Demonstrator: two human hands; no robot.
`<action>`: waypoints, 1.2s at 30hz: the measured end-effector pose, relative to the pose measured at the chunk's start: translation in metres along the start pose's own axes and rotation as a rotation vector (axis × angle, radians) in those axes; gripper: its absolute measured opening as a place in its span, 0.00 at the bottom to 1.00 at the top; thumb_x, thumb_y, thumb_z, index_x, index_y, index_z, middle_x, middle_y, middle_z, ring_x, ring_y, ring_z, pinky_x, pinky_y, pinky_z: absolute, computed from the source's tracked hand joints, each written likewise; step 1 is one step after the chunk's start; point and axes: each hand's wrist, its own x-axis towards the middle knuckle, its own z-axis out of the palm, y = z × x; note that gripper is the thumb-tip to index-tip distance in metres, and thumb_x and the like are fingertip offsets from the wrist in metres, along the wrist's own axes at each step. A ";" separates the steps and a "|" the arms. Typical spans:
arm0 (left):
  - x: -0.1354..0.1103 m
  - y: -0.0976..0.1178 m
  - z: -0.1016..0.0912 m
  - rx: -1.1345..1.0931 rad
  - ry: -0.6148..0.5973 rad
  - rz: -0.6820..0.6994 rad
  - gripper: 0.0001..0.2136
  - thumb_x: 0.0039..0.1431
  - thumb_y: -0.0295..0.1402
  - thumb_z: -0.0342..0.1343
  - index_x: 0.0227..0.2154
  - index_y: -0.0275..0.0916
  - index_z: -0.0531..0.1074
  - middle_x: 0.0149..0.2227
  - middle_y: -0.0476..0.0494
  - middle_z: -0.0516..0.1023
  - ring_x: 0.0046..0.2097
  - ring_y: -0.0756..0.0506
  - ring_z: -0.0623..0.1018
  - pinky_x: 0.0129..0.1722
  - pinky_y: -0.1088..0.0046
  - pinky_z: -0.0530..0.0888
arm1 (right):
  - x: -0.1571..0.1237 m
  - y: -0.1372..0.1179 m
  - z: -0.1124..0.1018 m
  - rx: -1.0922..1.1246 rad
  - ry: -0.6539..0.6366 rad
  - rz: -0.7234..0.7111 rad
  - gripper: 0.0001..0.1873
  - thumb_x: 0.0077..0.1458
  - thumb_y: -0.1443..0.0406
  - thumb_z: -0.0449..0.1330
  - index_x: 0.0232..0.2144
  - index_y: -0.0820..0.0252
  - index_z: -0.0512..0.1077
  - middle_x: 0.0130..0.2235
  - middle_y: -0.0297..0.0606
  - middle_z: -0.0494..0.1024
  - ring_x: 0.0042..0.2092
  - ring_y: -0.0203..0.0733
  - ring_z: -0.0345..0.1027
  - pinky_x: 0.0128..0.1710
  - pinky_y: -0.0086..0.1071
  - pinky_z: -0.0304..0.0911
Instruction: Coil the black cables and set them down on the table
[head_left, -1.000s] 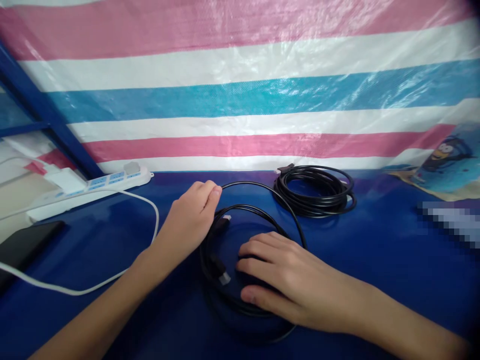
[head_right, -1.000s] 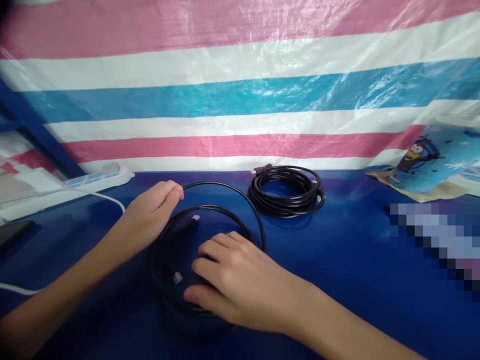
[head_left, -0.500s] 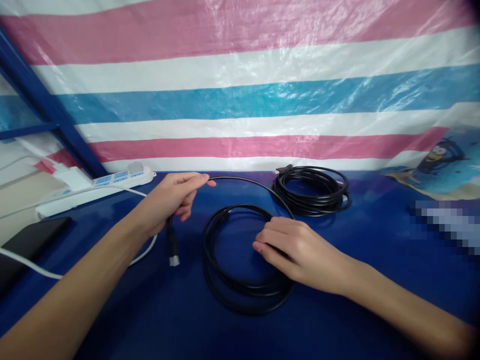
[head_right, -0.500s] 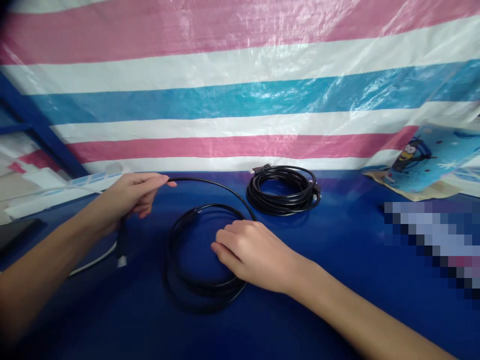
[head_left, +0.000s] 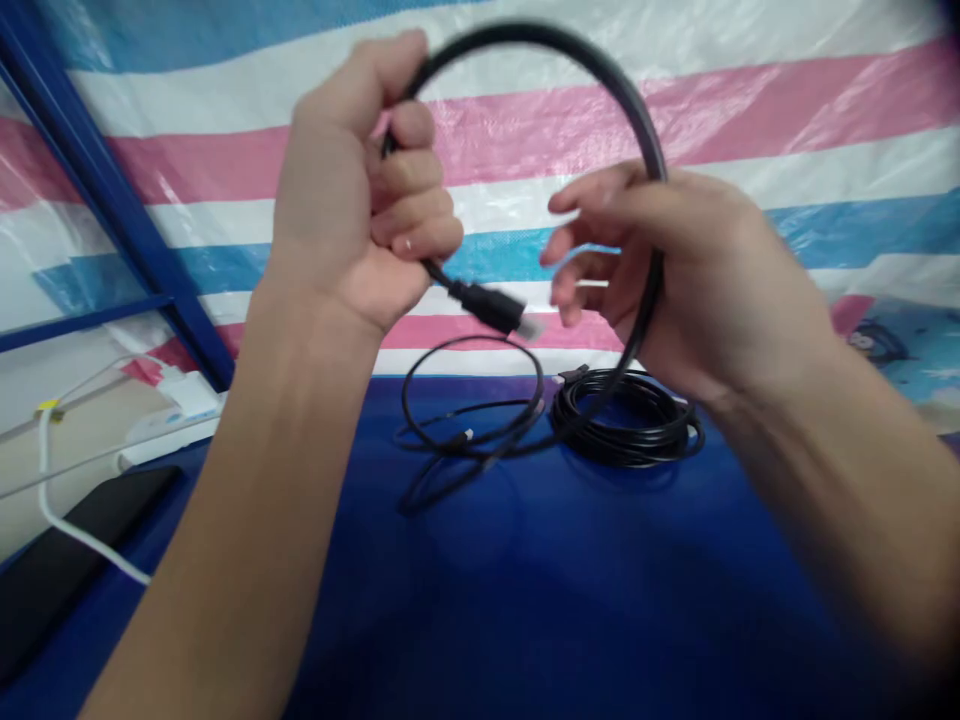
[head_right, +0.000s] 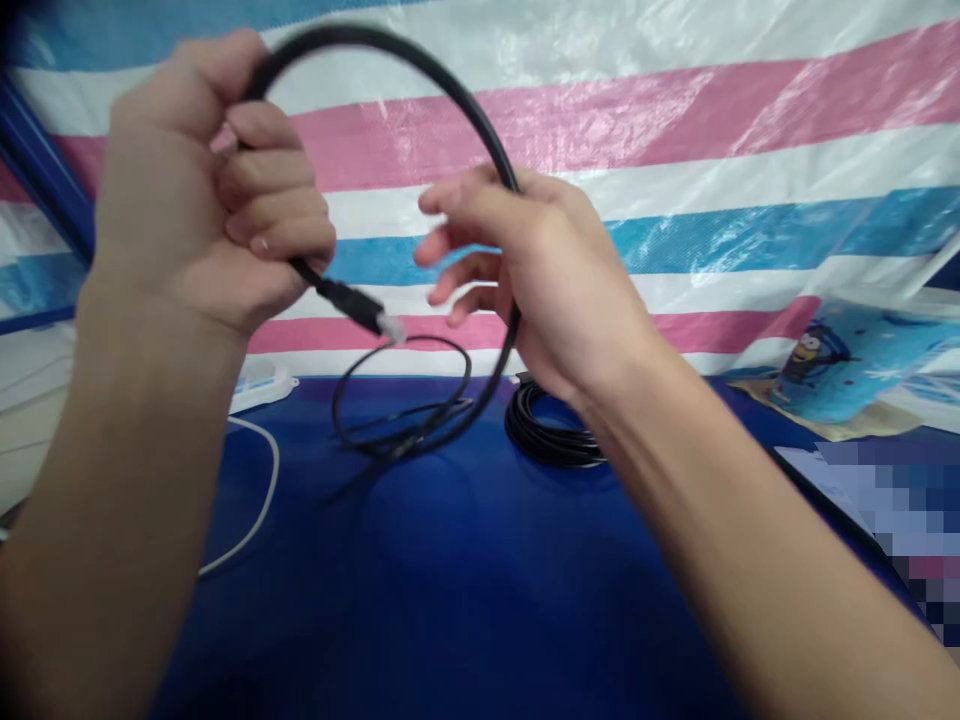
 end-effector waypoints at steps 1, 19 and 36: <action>0.004 0.002 0.003 -0.119 0.040 0.030 0.21 0.68 0.37 0.39 0.18 0.40 0.46 0.12 0.59 0.38 0.13 0.60 0.40 0.11 0.83 0.41 | 0.000 -0.002 0.008 0.075 0.037 -0.059 0.06 0.58 0.63 0.56 0.36 0.61 0.68 0.34 0.37 0.73 0.29 0.34 0.68 0.25 0.28 0.62; -0.012 0.004 0.007 0.016 -0.101 -0.022 0.12 0.67 0.32 0.46 0.26 0.37 0.61 0.14 0.58 0.56 0.14 0.61 0.56 0.14 0.87 0.58 | -0.005 -0.021 0.002 0.309 -0.161 -0.016 0.18 0.66 0.61 0.46 0.25 0.61 0.63 0.29 0.35 0.75 0.35 0.35 0.73 0.42 0.33 0.71; -0.017 -0.028 0.026 0.574 -0.432 -0.088 0.14 0.62 0.37 0.47 0.25 0.34 0.65 0.17 0.54 0.55 0.13 0.63 0.54 0.16 0.88 0.54 | -0.012 -0.020 -0.027 -0.421 -0.200 0.086 0.33 0.58 0.38 0.43 0.25 0.61 0.64 0.15 0.29 0.52 0.13 0.25 0.42 0.10 0.23 0.38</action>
